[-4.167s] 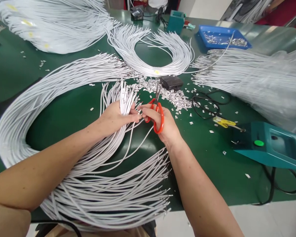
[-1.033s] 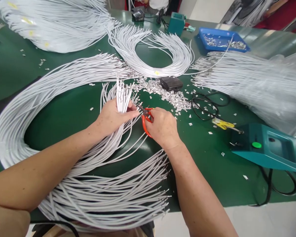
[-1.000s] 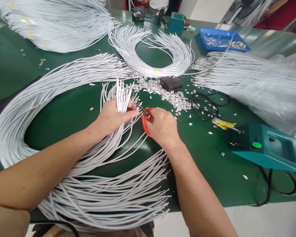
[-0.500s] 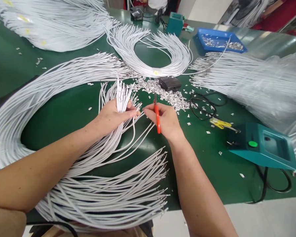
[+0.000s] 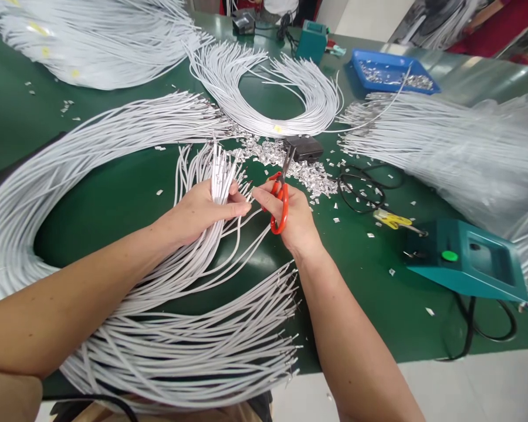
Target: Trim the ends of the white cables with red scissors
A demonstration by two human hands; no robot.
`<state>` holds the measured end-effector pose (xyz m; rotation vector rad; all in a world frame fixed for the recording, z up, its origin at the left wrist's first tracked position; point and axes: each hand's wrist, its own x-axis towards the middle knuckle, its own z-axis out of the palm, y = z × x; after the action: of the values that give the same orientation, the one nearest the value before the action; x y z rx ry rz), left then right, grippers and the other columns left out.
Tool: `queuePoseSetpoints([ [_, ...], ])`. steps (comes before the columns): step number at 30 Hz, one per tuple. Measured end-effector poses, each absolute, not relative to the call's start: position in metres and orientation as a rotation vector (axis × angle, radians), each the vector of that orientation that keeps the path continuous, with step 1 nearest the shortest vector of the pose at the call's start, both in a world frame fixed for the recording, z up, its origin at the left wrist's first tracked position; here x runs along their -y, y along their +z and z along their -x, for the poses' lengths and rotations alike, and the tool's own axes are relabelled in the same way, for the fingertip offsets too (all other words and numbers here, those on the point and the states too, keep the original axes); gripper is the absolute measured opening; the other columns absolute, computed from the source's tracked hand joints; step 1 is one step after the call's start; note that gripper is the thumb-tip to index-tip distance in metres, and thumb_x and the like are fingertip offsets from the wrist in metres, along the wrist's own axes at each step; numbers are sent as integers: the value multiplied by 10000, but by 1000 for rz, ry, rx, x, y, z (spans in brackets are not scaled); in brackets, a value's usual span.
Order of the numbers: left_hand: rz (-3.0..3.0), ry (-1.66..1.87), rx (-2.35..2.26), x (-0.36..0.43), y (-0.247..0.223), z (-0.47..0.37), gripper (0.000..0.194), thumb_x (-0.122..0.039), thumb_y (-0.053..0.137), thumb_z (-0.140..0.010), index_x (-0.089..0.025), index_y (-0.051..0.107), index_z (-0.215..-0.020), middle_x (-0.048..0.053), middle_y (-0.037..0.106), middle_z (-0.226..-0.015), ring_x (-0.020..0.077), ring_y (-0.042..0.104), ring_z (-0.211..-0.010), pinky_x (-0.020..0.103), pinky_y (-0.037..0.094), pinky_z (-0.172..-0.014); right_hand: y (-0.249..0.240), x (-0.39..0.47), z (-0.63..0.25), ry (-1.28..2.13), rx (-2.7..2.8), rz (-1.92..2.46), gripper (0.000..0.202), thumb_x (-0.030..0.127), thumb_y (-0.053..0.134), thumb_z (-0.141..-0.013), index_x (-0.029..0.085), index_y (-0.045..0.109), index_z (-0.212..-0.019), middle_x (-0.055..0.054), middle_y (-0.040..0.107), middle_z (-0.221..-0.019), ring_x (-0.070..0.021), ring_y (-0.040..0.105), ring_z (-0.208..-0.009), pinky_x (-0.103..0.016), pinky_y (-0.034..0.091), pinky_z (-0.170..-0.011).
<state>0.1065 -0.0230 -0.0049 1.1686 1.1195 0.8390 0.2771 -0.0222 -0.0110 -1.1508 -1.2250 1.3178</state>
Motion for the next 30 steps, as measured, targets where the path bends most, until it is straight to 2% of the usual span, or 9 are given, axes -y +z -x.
queuePoseSetpoints([
  [5,-1153,900,-1227,23,-4,-109,335,-252,787,-633,-199,470,-725,-62,501,-620,86,454,-552,261,380,-580,-5,30,-270,1184,1379,1130,320,443,737,-725,194,574,-606,36,535,-671,-106,472,-659,-279,429,-681],
  [8,-1124,900,-1261,22,-4,-109,347,-252,797,-618,-196,477,-742,-55,517,-642,83,456,-550,260,380,-575,-7,29,-270,1178,1250,1174,390,496,673,-782,200,538,-566,15,544,-668,-122,507,-695,-290,451,-716],
  [10,-1126,872,-1258,23,-4,-109,350,-246,797,-619,-196,485,-769,-45,549,-684,89,482,-569,264,392,-589,-10,27,-271,1181,1132,1234,382,510,657,-795,200,570,-589,5,567,-682,-128,533,-710,-290,458,-724],
  [16,-1211,815,-1190,23,-3,-107,243,-300,798,-682,-169,609,-762,-15,597,-711,114,551,-661,266,449,-665,-10,25,-273,1321,1162,1202,233,409,753,-704,187,685,-689,12,639,-727,-120,559,-701,-280,468,-728],
  [19,-1080,796,-1134,21,-2,-104,240,-381,773,-733,-179,697,-838,28,656,-822,142,609,-747,278,496,-707,-10,22,-277,1218,1044,1293,185,357,748,-696,189,674,-670,38,576,-627,-100,487,-609,-260,438,-646],
  [21,-1003,789,-1127,20,-2,-102,265,-383,783,-728,-188,717,-895,27,658,-806,142,614,-731,286,507,-710,-10,20,-279,1188,984,1305,194,339,748,-692,190,646,-622,47,524,-579,-95,450,-581,-254,415,-613],
  [24,-1038,777,-1107,20,-4,-103,252,-353,791,-725,-181,697,-883,12,650,-758,133,611,-700,296,506,-732,-12,19,-280,1249,987,1257,267,348,742,-697,195,584,-546,40,486,-556,-108,472,-603,-258,417,-617],
  [27,-1094,785,-1082,20,-7,-106,260,-365,789,-721,-167,654,-821,46,694,-845,170,655,-813,311,507,-768,-11,21,-275,1356,1011,1202,272,385,735,-707,198,591,-571,37,481,-559,-118,496,-617,-269,428,-631],
  [30,-1109,804,-1094,21,-9,-110,276,-329,813,-681,-164,624,-797,41,689,-790,182,660,-807,291,483,-695,-9,24,-272,1439,1067,1155,272,411,705,-739,188,611,-614,33,511,-582,-109,484,-591,-273,413,-619],
])
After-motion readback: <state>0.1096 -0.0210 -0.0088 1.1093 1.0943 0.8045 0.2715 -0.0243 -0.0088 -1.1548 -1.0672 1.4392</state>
